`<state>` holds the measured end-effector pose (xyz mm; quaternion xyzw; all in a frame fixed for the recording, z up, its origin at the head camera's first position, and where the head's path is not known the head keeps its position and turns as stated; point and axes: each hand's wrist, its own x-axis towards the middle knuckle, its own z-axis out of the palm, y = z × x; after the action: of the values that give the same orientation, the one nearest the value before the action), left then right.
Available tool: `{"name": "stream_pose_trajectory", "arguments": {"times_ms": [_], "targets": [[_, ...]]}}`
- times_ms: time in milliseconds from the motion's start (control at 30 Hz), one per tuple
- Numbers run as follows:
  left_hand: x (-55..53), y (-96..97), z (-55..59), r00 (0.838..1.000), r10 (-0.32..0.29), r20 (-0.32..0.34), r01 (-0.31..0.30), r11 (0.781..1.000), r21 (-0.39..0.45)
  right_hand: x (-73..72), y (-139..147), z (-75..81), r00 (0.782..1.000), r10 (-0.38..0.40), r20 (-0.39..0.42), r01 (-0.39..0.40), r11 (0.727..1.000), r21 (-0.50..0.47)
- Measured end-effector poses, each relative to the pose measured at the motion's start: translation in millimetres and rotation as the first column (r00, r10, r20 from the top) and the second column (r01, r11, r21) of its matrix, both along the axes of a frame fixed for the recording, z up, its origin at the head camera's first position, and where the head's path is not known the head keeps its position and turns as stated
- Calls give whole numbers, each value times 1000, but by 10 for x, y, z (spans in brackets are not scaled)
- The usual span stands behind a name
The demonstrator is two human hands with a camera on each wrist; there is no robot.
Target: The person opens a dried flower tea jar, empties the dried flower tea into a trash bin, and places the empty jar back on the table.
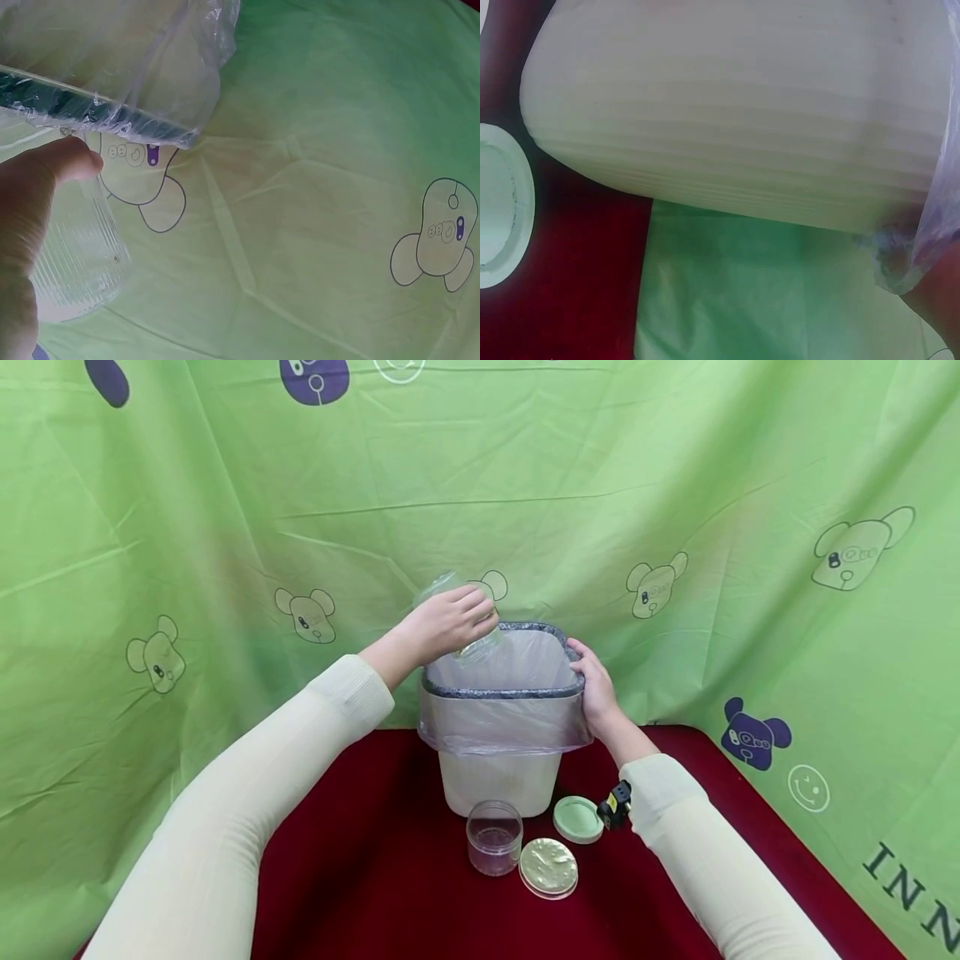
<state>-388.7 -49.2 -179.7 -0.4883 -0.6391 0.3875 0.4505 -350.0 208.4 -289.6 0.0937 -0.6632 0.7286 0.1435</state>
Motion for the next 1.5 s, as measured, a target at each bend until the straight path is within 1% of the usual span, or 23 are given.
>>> {"name": "stream_pose_trajectory", "arguments": {"times_ms": [233, 467, 800, 1167, 1333, 1500], "targets": [[-19, 17, 34, 999, -3, -41, 1, 999, -39, 6, 1, 10, 1000, 1, -1, -1, 1000, -2], [-19, 27, 62, 998, -16, -61, 13, 999, -52, -5, 5, 7, 1000, -3, -6, 3, 1000, -1], [17, 41, 98, 995, 20, -98, -29, 995, -99, -17, 10, -3, 1000, -3, -4, 3, 1000, -1], [10, 61, 143, 993, 7, -119, -22, 992, -125, -16, 0, -5, 1000, -11, -3, 11, 1000, -5], [11, 74, 155, 990, 12, -139, -34, 988, -153, -3, -6, 4, 1000, 4, -8, -4, 1000, -14], [16, 78, 158, 987, 20, -156, -47, 983, -176, -15, -12, -2, 1000, 0, -10, -1, 1000, -12]]}}
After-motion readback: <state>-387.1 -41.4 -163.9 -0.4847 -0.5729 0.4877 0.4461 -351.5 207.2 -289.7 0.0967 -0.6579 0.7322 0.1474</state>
